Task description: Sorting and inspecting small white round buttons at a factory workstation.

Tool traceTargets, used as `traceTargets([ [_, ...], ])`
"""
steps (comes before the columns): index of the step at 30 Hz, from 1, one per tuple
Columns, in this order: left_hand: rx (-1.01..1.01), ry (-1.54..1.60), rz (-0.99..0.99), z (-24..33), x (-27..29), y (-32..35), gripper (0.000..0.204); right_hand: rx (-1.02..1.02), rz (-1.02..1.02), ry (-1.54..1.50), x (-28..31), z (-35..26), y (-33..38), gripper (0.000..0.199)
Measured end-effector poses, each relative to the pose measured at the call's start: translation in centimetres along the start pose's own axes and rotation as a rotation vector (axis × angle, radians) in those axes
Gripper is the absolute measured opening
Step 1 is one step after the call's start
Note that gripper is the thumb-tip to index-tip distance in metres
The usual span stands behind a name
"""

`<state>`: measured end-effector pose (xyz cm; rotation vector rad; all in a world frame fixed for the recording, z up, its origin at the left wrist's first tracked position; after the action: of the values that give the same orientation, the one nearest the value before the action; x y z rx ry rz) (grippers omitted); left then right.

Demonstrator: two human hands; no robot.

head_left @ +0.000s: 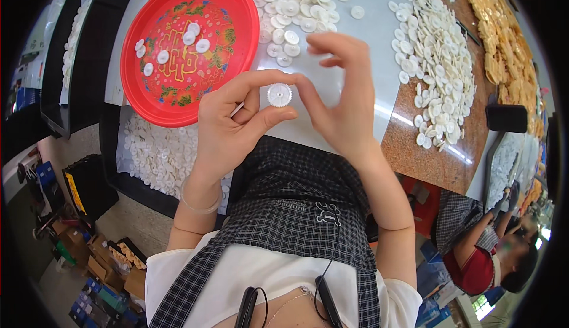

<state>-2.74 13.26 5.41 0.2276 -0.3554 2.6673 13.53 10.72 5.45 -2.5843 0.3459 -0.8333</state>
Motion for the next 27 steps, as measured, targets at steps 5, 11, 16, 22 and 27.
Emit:
traceTargets([
  [5,-0.011,0.041,0.013,0.8,-0.1,0.2,0.036,0.077,-0.178,0.312,-3.0,1.9,-1.4,0.047],
  [11,0.056,0.042,-0.004,0.9,-0.4,0.5,0.040,0.102,-0.263,0.301,-3.3,2.4,-1.1,0.039],
  [16,0.076,-0.011,0.140,0.4,0.4,0.3,0.037,0.078,-0.286,0.271,-0.5,2.6,0.2,0.036],
  [22,0.067,-0.422,0.303,-1.6,4.2,-1.1,0.036,-0.143,-0.161,0.240,3.1,3.1,2.0,0.034],
  [27,0.136,-0.529,0.042,-1.9,1.3,-0.7,0.035,-0.274,-0.128,0.215,2.7,3.1,2.9,0.027],
])
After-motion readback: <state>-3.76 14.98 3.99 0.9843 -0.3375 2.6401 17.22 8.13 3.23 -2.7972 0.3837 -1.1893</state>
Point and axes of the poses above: each hand's wrist, its own y-axis away from the middle knuckle, its own x-axis out of the back of the hand, z = x × y, the point moved 4 cm from there along -y, towards the middle knuckle, and after that the axes turned 8 degrees about -x, right-handed, at the moved point
